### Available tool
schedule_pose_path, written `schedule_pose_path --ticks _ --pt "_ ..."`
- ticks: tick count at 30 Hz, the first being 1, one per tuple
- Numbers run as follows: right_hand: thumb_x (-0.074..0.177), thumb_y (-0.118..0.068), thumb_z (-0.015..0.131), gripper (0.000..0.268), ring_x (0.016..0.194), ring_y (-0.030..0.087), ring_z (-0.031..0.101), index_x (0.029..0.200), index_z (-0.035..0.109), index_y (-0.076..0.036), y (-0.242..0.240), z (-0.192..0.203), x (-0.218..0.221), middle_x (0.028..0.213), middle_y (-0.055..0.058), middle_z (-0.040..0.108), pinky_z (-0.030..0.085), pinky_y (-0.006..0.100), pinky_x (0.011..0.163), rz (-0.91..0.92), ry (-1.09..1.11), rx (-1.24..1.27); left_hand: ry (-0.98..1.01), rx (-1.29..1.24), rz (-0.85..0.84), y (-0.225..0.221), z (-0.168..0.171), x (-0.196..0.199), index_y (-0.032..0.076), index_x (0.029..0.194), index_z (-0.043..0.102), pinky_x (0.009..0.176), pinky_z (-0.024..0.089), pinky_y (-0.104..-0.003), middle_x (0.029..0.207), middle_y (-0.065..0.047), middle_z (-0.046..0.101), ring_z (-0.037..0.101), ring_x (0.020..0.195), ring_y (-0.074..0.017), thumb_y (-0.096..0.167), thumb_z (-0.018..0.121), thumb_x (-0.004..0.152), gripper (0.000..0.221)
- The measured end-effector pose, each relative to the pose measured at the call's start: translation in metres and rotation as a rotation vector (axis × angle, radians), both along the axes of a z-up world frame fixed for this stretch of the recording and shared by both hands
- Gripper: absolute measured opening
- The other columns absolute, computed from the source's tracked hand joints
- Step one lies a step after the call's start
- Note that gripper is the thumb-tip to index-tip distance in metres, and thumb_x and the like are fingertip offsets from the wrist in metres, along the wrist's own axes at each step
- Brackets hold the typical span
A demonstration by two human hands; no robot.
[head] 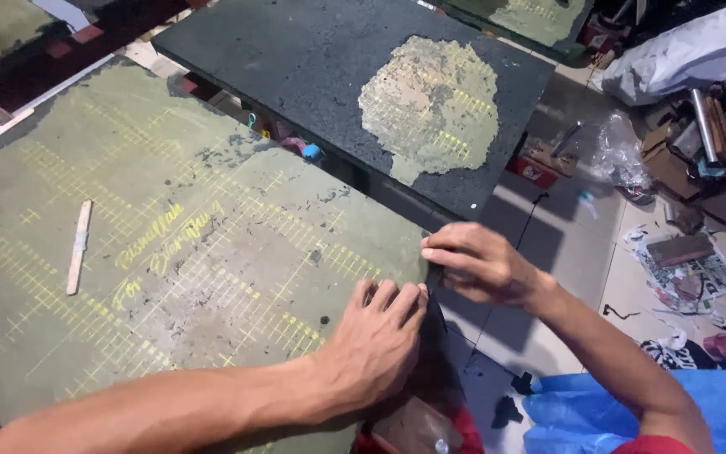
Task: Cleaning and removing tape residue from a screen printing frame using a wooden stick and hands.
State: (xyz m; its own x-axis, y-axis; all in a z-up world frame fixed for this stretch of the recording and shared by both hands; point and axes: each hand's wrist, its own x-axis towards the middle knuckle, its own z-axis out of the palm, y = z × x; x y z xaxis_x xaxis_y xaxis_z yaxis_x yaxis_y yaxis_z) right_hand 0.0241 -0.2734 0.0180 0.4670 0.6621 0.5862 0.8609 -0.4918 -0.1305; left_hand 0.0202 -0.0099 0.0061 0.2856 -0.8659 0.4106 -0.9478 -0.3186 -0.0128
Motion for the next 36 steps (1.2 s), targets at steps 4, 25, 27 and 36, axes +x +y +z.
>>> schedule_pose_path --ticks 4,25,27,36 --pt "0.100 -0.020 0.070 0.050 0.122 0.043 0.067 0.138 0.052 0.006 0.003 0.000 -0.010 0.135 0.032 0.058 0.059 0.048 0.105 0.000 0.083 0.021 0.009 -0.052 -0.008 -0.003 0.000 0.002 -0.003 0.128 0.059 0.076 0.039 -0.045 0.107 -0.013 0.056 0.051 0.089 -0.0306 0.028 0.062 0.080 0.057" --pt "0.106 -0.010 0.048 0.028 0.110 0.029 0.075 0.113 0.073 -0.001 -0.002 -0.023 -0.002 0.119 0.015 0.074 0.060 0.041 0.090 0.021 -0.205 0.012 0.128 -0.001 -0.117 -0.005 -0.004 0.003 0.004 0.104 0.067 0.086 0.039 -0.048 0.122 -0.014 0.057 0.052 0.096 -0.0291 0.015 0.058 0.083 0.026" --pt "0.107 -0.016 0.048 0.030 0.111 0.030 0.073 0.109 0.074 -0.002 -0.002 -0.022 -0.005 0.117 0.013 0.075 0.058 0.043 0.093 -0.013 -0.123 0.019 0.106 0.011 -0.060 -0.003 -0.005 0.002 -0.006 0.137 0.056 0.089 0.040 -0.047 0.116 -0.014 0.058 0.053 0.097 -0.0283 0.020 0.050 0.092 0.052" --pt "0.108 -0.022 0.046 0.040 0.120 0.042 0.066 0.134 0.055 0.007 0.027 -0.011 -0.030 0.128 0.027 0.063 0.056 0.054 0.104 -0.122 0.035 0.027 -0.067 -0.093 0.135 0.000 0.009 -0.004 -0.006 0.139 0.054 0.102 0.043 -0.045 0.136 -0.024 0.059 0.057 0.115 -0.0341 0.038 0.054 0.093 0.063"
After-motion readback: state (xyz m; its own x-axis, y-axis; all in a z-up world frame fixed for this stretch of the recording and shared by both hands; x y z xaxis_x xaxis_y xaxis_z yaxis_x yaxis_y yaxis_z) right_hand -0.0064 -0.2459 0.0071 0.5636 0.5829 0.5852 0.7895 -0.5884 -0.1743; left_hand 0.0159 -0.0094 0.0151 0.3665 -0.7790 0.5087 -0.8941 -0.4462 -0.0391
